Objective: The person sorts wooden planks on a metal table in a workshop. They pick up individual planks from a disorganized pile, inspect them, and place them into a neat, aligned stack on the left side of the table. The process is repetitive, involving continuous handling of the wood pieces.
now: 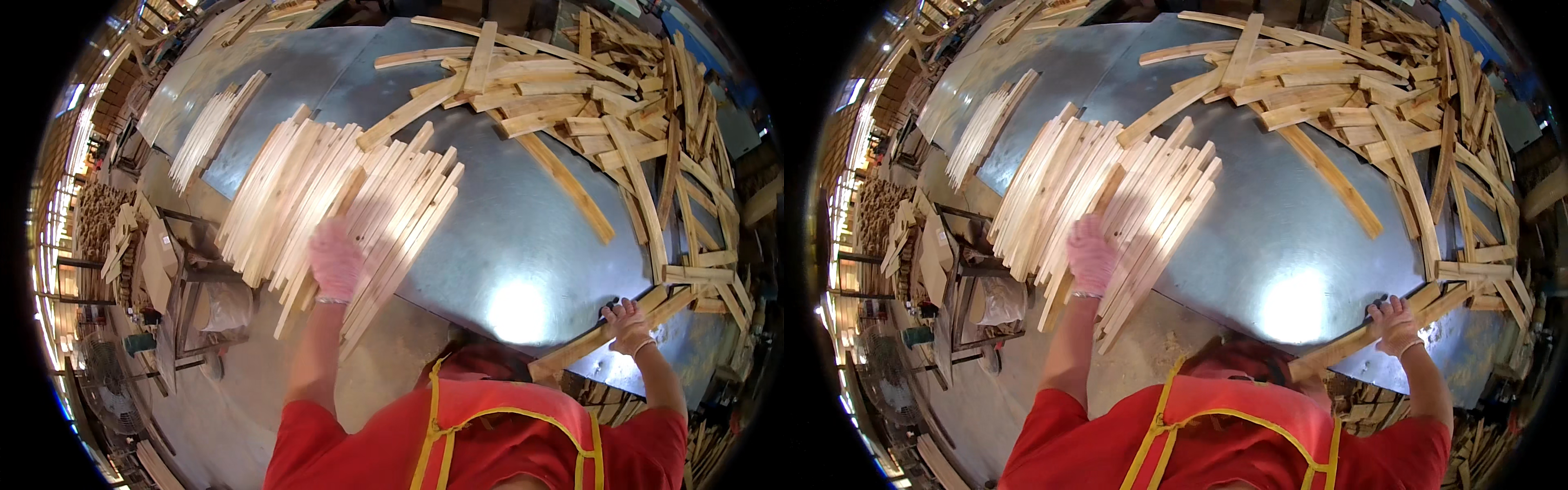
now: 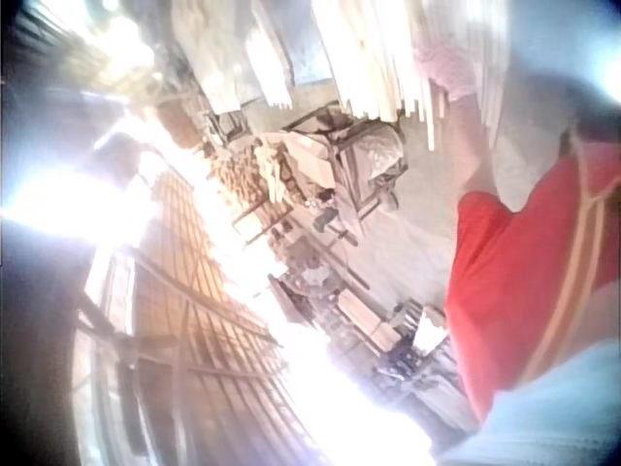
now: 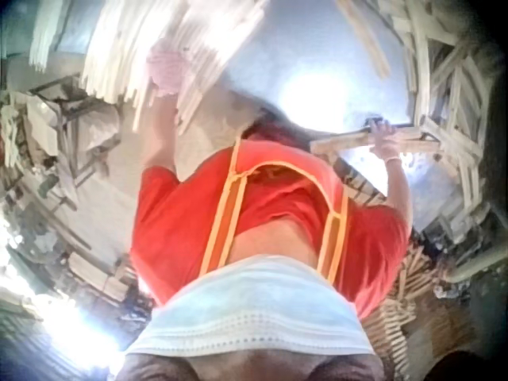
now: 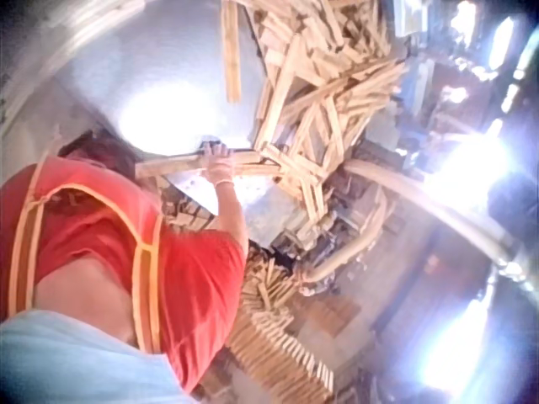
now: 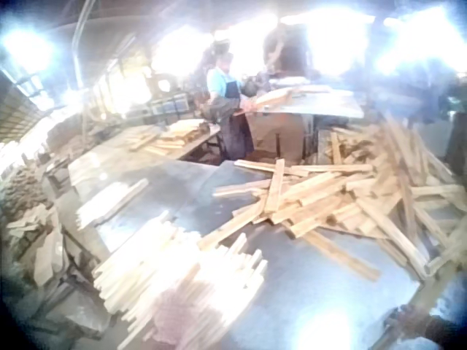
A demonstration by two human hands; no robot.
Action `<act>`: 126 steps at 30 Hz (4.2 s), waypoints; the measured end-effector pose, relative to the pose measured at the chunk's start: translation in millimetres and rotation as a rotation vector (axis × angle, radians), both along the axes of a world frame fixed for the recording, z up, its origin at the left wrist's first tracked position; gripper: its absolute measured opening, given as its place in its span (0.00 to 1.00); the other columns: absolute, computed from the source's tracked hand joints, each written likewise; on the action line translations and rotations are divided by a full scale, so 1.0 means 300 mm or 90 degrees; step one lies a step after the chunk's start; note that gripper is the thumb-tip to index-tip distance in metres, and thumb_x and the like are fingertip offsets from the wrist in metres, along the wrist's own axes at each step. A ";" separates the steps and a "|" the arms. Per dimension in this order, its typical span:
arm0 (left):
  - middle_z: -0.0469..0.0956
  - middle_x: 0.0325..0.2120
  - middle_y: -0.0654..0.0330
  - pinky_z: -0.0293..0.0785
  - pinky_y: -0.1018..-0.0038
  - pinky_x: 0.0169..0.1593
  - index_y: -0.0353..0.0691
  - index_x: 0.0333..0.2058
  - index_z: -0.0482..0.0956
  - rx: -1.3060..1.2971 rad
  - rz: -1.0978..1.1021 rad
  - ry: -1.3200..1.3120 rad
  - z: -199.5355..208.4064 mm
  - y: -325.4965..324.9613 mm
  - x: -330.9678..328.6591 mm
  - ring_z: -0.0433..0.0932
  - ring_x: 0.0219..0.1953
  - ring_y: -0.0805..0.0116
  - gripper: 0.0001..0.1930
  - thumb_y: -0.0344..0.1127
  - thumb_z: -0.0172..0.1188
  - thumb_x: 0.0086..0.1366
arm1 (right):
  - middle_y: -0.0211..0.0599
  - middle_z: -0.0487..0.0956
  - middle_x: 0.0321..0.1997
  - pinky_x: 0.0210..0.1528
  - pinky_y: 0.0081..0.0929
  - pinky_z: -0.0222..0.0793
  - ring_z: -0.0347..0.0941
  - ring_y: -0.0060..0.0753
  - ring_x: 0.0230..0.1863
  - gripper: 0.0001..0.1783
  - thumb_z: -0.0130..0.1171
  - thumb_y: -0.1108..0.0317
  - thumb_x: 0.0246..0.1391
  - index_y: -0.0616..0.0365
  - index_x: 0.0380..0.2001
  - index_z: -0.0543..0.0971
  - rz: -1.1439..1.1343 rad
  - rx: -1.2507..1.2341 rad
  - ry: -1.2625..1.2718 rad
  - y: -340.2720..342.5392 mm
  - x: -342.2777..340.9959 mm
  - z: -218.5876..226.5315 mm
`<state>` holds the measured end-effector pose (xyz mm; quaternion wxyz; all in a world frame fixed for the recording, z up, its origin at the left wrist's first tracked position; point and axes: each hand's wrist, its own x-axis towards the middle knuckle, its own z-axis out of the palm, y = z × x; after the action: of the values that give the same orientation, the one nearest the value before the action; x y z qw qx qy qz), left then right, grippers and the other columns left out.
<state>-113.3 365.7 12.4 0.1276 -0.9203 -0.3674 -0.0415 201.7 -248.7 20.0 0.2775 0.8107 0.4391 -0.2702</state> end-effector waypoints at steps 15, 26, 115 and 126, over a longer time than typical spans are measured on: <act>0.75 0.66 0.45 0.75 0.57 0.64 0.36 0.78 0.57 -0.942 0.030 -0.329 0.026 -0.790 0.564 0.80 0.61 0.46 0.48 0.41 0.72 0.64 | 0.57 0.86 0.50 0.60 0.45 0.75 0.82 0.58 0.55 0.39 0.67 0.41 0.51 0.63 0.56 0.81 -0.460 0.636 0.564 0.935 -0.035 0.019; 0.69 0.67 0.53 0.60 0.45 0.73 0.48 0.68 0.73 -0.163 0.026 -0.023 -0.094 -0.422 0.082 0.64 0.72 0.44 0.40 0.45 0.74 0.55 | 0.56 0.85 0.54 0.58 0.49 0.77 0.82 0.62 0.56 0.47 0.71 0.47 0.53 0.57 0.71 0.68 -0.364 0.491 0.144 0.617 0.302 -0.026; 0.82 0.55 0.51 0.78 0.57 0.62 0.39 0.69 0.75 -1.155 -0.039 -0.194 -0.032 -1.002 0.626 0.82 0.56 0.52 0.31 0.34 0.65 0.67 | 0.39 0.79 0.48 0.49 0.33 0.81 0.79 0.36 0.44 0.64 0.72 0.73 0.52 0.50 0.85 0.44 -1.135 1.216 0.227 0.108 0.000 0.049; 0.74 0.65 0.42 0.72 0.55 0.69 0.33 0.70 0.67 -1.016 -0.165 -0.046 0.041 -0.836 0.325 0.73 0.67 0.44 0.39 0.41 0.67 0.61 | 0.53 0.80 0.61 0.64 0.39 0.74 0.77 0.48 0.61 0.34 0.56 0.52 0.73 0.65 0.71 0.66 -1.062 0.825 0.639 0.686 -0.361 -0.058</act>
<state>-15.8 114.9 24.6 -0.5855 -0.7675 -0.1803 0.1890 93.3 -42.8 2.4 -0.6557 0.6401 -0.1129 -0.3842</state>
